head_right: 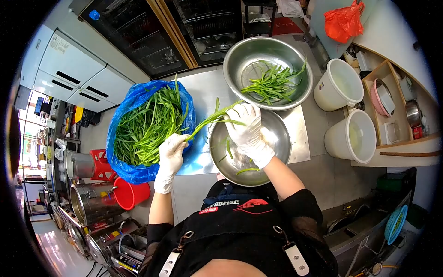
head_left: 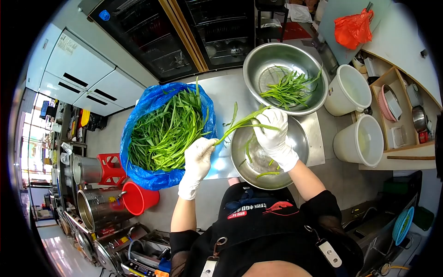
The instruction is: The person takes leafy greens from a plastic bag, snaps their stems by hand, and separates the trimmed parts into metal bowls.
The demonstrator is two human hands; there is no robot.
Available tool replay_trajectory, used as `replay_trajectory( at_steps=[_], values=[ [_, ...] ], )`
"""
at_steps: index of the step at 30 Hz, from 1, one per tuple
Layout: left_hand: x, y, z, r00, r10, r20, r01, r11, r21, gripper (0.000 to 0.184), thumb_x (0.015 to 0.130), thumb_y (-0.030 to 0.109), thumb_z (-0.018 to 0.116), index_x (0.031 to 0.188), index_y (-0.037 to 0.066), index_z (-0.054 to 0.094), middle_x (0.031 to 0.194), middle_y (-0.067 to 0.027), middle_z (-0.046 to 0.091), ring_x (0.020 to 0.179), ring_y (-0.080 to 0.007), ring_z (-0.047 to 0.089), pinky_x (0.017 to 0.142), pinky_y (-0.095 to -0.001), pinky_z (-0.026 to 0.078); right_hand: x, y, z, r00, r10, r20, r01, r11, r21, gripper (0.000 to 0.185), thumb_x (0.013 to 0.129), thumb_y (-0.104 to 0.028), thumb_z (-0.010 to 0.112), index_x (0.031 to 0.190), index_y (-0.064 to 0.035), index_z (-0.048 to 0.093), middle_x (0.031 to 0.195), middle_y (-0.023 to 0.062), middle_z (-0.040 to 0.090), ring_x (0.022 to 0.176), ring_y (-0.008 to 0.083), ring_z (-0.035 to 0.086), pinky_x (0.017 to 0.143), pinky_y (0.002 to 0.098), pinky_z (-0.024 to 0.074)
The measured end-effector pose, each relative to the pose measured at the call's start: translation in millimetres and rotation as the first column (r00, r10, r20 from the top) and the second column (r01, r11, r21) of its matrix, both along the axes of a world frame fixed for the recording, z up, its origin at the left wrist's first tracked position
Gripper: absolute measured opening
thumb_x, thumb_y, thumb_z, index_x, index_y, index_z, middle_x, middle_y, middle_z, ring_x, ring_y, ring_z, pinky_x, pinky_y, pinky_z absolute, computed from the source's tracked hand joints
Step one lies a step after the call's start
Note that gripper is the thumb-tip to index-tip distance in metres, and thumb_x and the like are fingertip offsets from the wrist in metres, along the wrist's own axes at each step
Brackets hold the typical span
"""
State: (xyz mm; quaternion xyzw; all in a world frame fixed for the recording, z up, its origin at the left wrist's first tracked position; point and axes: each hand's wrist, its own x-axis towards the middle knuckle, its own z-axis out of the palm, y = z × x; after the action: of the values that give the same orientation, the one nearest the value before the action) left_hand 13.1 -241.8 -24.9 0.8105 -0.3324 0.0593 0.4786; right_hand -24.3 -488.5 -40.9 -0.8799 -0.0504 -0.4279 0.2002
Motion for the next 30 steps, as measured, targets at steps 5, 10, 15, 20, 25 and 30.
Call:
replay_trajectory(
  at_steps=[5, 10, 15, 20, 25, 30],
  values=[
    [-2, 1, 4, 0.999, -0.03, -0.045, 0.028, 0.999, -0.029, 0.018, 0.085, -0.001, 0.064, 0.101, 0.005, 0.07, 0.075, -0.0081, 0.062, 0.067, -0.0212, 0.06, 0.062, -0.0298, 0.048, 4, 1, -7, 0.999, 0.021, -0.044, -0.02, 1.0, 0.021, 0.016, 0.076, -0.015, 0.07, 0.088, -0.0093, 0.062, 0.086, 0.0053, 0.059, 0.087, 0.0263, 0.056, 0.084, 0.0427, 0.0401],
    [-3, 4, -1, 0.977, -0.096, -0.191, 0.074, 0.99, -0.116, 0.017, 0.087, -0.001, 0.061, 0.101, 0.003, 0.069, 0.076, -0.0076, 0.062, 0.068, -0.0211, 0.06, 0.064, -0.0294, 0.048, 7, 6, -7, 0.998, 0.041, -0.044, -0.037, 0.997, 0.073, 0.016, 0.074, -0.013, 0.069, 0.088, -0.0094, 0.062, 0.086, 0.0057, 0.06, 0.085, 0.0267, 0.056, 0.082, 0.0423, 0.0407],
    [-4, 5, 4, 0.957, 0.018, -0.288, -0.026, 0.999, -0.024, 0.018, 0.088, 0.001, 0.061, 0.103, 0.001, 0.069, 0.076, -0.0073, 0.062, 0.068, -0.0179, 0.06, 0.064, -0.0275, 0.047, 12, 9, -9, 1.0, 0.011, -0.002, -0.01, 0.997, 0.07, 0.02, 0.071, -0.01, 0.069, 0.09, -0.0086, 0.063, 0.086, 0.0065, 0.06, 0.083, 0.028, 0.057, 0.08, 0.0425, 0.0418],
    [-2, 6, -3, 0.852, 0.165, -0.496, -0.172, 0.985, 0.031, 0.016, 0.089, 0.004, 0.061, 0.101, -0.002, 0.069, 0.069, -0.0027, 0.061, 0.061, -0.0095, 0.054, 0.059, -0.0233, 0.043, 12, -1, -12, 0.991, 0.104, -0.082, -0.101, 0.994, 0.038, 0.019, 0.069, -0.013, 0.069, 0.087, -0.0087, 0.064, 0.083, 0.0074, 0.06, 0.082, 0.0283, 0.056, 0.079, 0.0431, 0.0419],
    [6, 28, -13, 0.741, 0.152, -0.654, -0.18, 0.983, 0.024, 0.017, 0.092, 0.007, 0.057, 0.099, -0.002, 0.07, 0.067, 0.0019, 0.058, 0.057, -0.0055, 0.046, 0.054, -0.0199, 0.038, 9, -41, -29, 0.933, 0.268, -0.239, 0.071, 0.516, 0.853, 0.01, 0.085, -0.005, 0.064, 0.093, -0.0031, 0.068, 0.087, 0.0017, 0.068, 0.079, 0.0114, 0.061, 0.074, 0.0264, 0.0475],
    [-1, 15, -12, 0.681, 0.109, -0.724, -0.122, 0.992, 0.034, 0.021, 0.094, 0.01, 0.056, 0.106, -0.003, 0.069, 0.068, 0.0017, 0.058, 0.061, -0.0066, 0.048, 0.059, -0.0215, 0.042, 9, -9, 32, 0.966, 0.259, 0.014, -0.238, 0.866, 0.439, 0.007, 0.084, -0.002, 0.061, 0.086, -0.0017, 0.068, 0.089, 0.0089, 0.068, 0.085, 0.0215, 0.064, 0.084, 0.0326, 0.0495]
  ],
)
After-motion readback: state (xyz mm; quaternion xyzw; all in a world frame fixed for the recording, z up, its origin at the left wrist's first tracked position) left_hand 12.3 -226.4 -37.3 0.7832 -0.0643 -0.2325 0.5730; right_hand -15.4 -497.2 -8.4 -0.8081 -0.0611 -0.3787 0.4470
